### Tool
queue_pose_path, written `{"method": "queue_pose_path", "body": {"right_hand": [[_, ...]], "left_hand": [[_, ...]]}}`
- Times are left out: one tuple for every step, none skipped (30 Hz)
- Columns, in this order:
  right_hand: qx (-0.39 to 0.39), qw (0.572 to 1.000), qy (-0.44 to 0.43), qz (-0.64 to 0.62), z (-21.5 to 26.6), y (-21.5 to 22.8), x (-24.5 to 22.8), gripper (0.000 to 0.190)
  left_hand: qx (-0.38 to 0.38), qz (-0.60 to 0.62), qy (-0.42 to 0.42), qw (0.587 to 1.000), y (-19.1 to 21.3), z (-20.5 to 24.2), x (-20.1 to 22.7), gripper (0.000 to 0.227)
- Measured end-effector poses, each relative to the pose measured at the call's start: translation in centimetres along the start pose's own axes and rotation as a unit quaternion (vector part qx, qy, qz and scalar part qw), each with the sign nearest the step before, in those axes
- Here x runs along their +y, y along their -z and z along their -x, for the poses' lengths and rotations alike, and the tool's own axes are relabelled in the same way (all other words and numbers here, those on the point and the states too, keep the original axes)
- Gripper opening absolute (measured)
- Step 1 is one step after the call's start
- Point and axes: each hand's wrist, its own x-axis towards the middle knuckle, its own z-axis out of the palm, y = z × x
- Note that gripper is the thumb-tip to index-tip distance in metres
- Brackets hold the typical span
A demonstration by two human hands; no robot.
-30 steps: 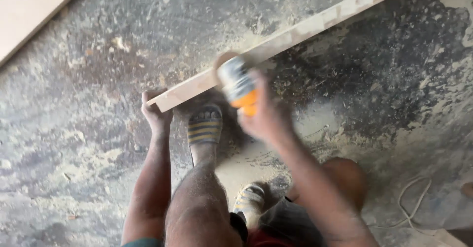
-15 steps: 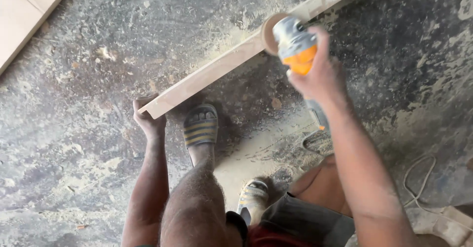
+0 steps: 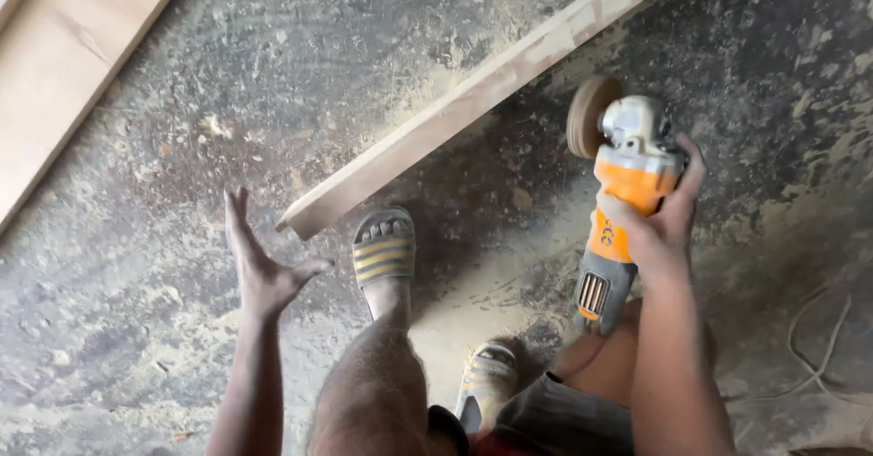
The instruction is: The person uses an angle grinder with a sanding disc to smooth the surface of a long wooden plank. They move the tool back and forth along the plank, generating sawdust, and flip the plank to sand the other side.
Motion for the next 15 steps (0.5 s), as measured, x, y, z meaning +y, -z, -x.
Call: {"method": "queue_pose_path", "body": {"right_hand": [[-0.004, 1.000, -0.006, 0.001, 0.7, -0.1, 0.3, 0.090], [0.015, 0.999, -0.039, -0.034, 1.5, -0.3, 0.6, 0.087], [0.039, 0.995, -0.061, -0.075, 1.6, -0.8, 0.8, 0.085], [0.039, 0.994, -0.056, -0.080, 1.7, -1.3, 1.3, 0.085], [0.043, 0.993, -0.062, -0.096, 1.9, -1.3, 1.8, 0.086], [0.047, 0.990, -0.068, -0.111, 2.0, -1.2, 2.4, 0.087], [0.051, 0.990, -0.068, -0.109, 2.0, -0.9, 2.5, 0.087], [0.039, 0.993, -0.051, -0.096, 1.9, -0.6, 2.7, 0.089], [0.021, 0.995, -0.038, -0.087, 2.2, -0.7, 2.9, 0.092], [0.020, 0.995, -0.043, -0.087, 3.5, -0.8, 2.3, 0.092], [0.009, 0.998, -0.012, -0.068, 3.5, -1.3, 1.6, 0.097], [-0.002, 0.999, 0.019, -0.049, 3.7, -1.9, 0.8, 0.103], [-0.010, 0.998, 0.020, -0.054, 4.2, -2.7, -0.6, 0.103], [-0.043, 0.999, -0.012, 0.027, 4.9, -3.6, -1.9, 0.103], [-0.077, 0.990, -0.044, 0.111, 5.7, -4.6, -3.2, 0.104]], "left_hand": [[-0.003, -0.002, 0.006, 1.000, -1.8, -1.6, 2.6, 0.147], [-0.067, -0.011, 0.023, 0.997, -3.5, -3.2, 5.1, 0.133], [-0.125, -0.021, 0.027, 0.992, -5.2, -5.8, 7.3, 0.120], [-0.121, -0.025, 0.021, 0.992, -8.2, -6.0, 5.2, 0.120], [-0.177, -0.176, 0.006, 0.968, -11.7, -6.4, 3.3, 0.107], [-0.226, -0.322, -0.008, 0.919, -15.3, -6.8, 1.4, 0.096], [-0.228, -0.319, -0.011, 0.920, -15.6, -6.8, -0.2, 0.096], [-0.223, -0.336, 0.019, 0.915, -16.0, -6.8, -1.8, 0.076], [-0.220, -0.356, 0.053, 0.906, -15.7, -6.3, -3.4, 0.056], [-0.224, -0.358, 0.055, 0.905, -13.6, -4.0, -3.2, 0.056], [-0.209, -0.348, 0.062, 0.912, -11.6, -3.1, -3.3, 0.042], [-0.194, -0.337, 0.069, 0.919, -9.5, -2.1, -3.4, 0.028], [-0.190, -0.343, 0.075, 0.917, -7.4, -0.2, -4.3, 0.028], [-0.143, -0.350, 0.068, 0.923, -5.2, 1.8, -5.4, 0.034], [-0.096, -0.357, 0.062, 0.927, -3.0, 4.3, -6.4, 0.041]]}}
